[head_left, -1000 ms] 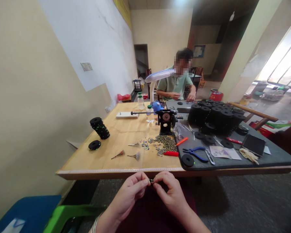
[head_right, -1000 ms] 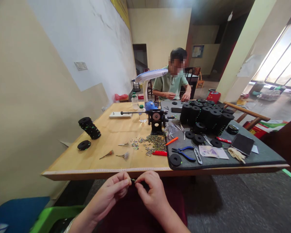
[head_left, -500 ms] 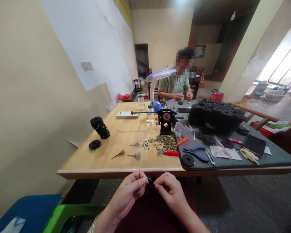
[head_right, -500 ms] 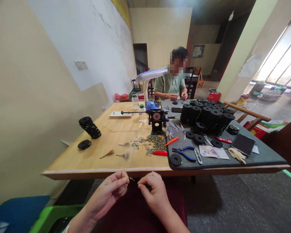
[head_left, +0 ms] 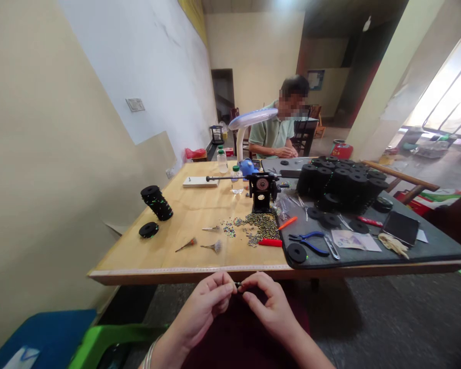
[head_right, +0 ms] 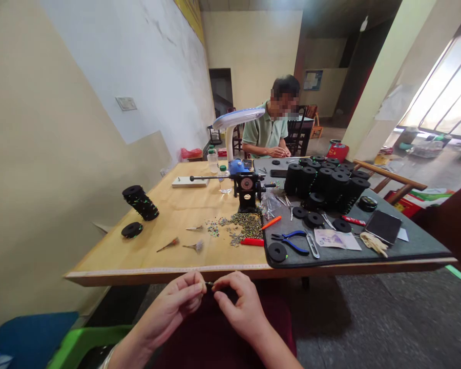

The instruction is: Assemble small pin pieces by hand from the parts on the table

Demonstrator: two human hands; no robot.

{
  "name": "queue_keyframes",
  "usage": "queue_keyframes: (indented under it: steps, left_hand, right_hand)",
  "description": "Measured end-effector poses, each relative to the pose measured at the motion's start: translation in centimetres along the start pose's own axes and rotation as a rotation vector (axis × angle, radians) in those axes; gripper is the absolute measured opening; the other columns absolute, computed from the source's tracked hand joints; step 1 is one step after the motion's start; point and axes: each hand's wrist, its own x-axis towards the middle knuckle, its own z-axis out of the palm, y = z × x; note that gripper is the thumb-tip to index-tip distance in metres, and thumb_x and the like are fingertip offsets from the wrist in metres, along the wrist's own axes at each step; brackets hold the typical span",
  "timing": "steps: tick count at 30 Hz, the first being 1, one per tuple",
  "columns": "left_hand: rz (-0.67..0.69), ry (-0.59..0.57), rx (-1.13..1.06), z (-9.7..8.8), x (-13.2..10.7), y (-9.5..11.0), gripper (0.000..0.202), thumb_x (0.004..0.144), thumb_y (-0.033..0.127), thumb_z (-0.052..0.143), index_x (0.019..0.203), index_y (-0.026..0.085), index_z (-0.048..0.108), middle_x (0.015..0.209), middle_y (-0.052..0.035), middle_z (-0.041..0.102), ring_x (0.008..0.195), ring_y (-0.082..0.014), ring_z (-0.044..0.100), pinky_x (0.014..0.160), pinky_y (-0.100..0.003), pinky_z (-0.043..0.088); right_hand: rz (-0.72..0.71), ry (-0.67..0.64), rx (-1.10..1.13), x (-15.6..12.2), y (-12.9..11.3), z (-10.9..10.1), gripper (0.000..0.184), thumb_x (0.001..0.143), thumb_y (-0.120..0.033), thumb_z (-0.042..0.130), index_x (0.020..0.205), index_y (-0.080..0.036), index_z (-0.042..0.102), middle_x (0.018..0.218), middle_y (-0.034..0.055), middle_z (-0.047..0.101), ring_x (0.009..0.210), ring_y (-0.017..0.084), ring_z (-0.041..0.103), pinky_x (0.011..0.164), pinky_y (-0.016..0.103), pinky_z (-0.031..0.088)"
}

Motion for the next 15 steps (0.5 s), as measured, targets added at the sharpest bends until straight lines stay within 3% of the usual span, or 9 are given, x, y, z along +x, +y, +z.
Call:
queue_keyframes:
  steps: [6, 15]
  left_hand:
    - [-0.01, 0.002, 0.004, 0.05, -0.03, -0.12, 0.027, 0.072, 0.034, 0.076, 0.068, 0.013, 0.059, 0.053, 0.0073, 0.04, 0.049, -0.006, 0.024, 0.049, -0.023, 0.016]
    - [-0.018, -0.004, -0.08, -0.19, 0.1, -0.4, 0.026, 0.07, 0.033, 0.078, 0.068, 0.013, 0.06, 0.049, 0.0087, 0.037, 0.047, -0.0055, 0.022, 0.048, -0.023, 0.016]
  right_hand:
    - [0.013, 0.042, 0.006, 0.52, -0.69, 0.49, 0.009, 0.083, -0.02, 0.061, 0.074, -0.02, 0.064, 0.076, 0.0028, 0.067, 0.075, 0.018, 0.061, 0.071, 0.029, 0.044]
    - [0.001, 0.025, 0.005, 0.08, 0.1, 0.45, 0.011, 0.085, -0.022, 0.061, 0.074, -0.02, 0.063, 0.075, 0.0026, 0.067, 0.076, 0.018, 0.06, 0.074, 0.03, 0.043]
